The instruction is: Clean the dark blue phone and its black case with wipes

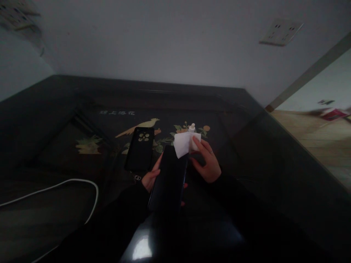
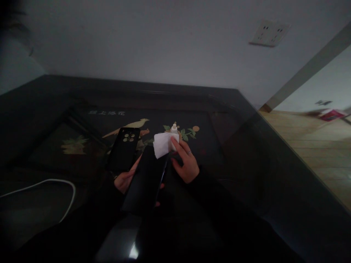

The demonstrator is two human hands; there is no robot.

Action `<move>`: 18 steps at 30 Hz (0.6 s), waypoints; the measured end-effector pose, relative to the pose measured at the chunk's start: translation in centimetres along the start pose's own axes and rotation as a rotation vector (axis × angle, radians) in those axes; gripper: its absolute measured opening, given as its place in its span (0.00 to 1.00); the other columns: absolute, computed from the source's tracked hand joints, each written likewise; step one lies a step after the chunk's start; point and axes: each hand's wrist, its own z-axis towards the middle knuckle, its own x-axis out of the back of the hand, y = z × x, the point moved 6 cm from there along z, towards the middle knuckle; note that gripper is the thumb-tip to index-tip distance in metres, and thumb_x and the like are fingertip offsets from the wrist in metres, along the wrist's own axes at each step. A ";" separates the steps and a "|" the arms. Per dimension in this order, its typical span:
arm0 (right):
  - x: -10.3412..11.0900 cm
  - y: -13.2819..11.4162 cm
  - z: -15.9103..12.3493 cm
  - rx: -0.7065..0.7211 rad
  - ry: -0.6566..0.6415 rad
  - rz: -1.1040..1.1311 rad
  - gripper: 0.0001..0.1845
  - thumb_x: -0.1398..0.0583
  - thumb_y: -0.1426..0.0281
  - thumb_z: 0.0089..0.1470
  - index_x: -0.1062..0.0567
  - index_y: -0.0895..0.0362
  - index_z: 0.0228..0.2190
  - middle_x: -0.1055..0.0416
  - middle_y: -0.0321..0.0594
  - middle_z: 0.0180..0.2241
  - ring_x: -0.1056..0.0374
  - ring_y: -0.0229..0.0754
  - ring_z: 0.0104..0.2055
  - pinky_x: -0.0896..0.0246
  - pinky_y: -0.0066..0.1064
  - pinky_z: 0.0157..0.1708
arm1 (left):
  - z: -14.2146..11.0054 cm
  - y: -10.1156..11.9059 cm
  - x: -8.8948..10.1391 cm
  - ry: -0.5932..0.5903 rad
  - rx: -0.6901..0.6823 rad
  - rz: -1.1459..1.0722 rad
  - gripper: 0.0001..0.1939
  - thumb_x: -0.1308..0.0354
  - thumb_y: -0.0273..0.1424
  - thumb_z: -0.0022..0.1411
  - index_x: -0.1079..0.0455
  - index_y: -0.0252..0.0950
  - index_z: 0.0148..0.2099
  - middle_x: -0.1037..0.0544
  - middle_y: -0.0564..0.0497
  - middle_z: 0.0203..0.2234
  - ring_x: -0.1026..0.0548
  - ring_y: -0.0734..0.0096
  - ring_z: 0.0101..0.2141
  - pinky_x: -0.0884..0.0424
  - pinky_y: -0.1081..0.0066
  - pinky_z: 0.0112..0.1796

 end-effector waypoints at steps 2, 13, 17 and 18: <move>0.5 0.2 0.1 -0.004 0.036 -0.035 0.30 0.47 0.79 0.47 0.39 0.50 0.52 0.39 0.41 0.48 0.39 0.43 0.49 0.41 0.36 0.48 | 0.1 -0.1 0.2 0.010 0.016 -0.022 0.48 0.41 0.38 0.47 0.74 0.65 0.57 0.41 0.51 0.53 0.32 0.41 0.44 0.39 0.41 0.38; 0.1 1.1 0.6 -0.065 -0.075 0.005 0.24 0.52 0.80 0.48 0.31 0.54 0.45 0.30 0.39 0.42 0.33 0.39 0.40 0.38 0.30 0.40 | 0.1 0.3 0.3 0.047 0.005 -0.103 0.45 0.41 0.36 0.48 0.71 0.69 0.55 0.41 0.53 0.51 0.32 0.43 0.45 0.38 0.42 0.40; -0.3 0.9 0.2 -0.075 -0.117 -0.006 0.27 0.52 0.81 0.49 0.35 0.52 0.50 0.30 0.37 0.45 0.30 0.36 0.35 0.36 0.26 0.35 | 0.2 0.4 0.6 0.050 -0.001 -0.088 0.49 0.41 0.37 0.47 0.76 0.69 0.55 0.46 0.52 0.55 0.33 0.42 0.46 0.39 0.42 0.41; -0.4 0.8 0.2 -0.065 -0.123 -0.017 0.28 0.52 0.81 0.48 0.36 0.52 0.51 0.31 0.37 0.46 0.30 0.37 0.37 0.36 0.27 0.36 | 0.2 0.4 0.7 0.043 0.000 -0.080 0.49 0.41 0.37 0.47 0.77 0.69 0.55 0.49 0.52 0.56 0.33 0.43 0.46 0.40 0.42 0.41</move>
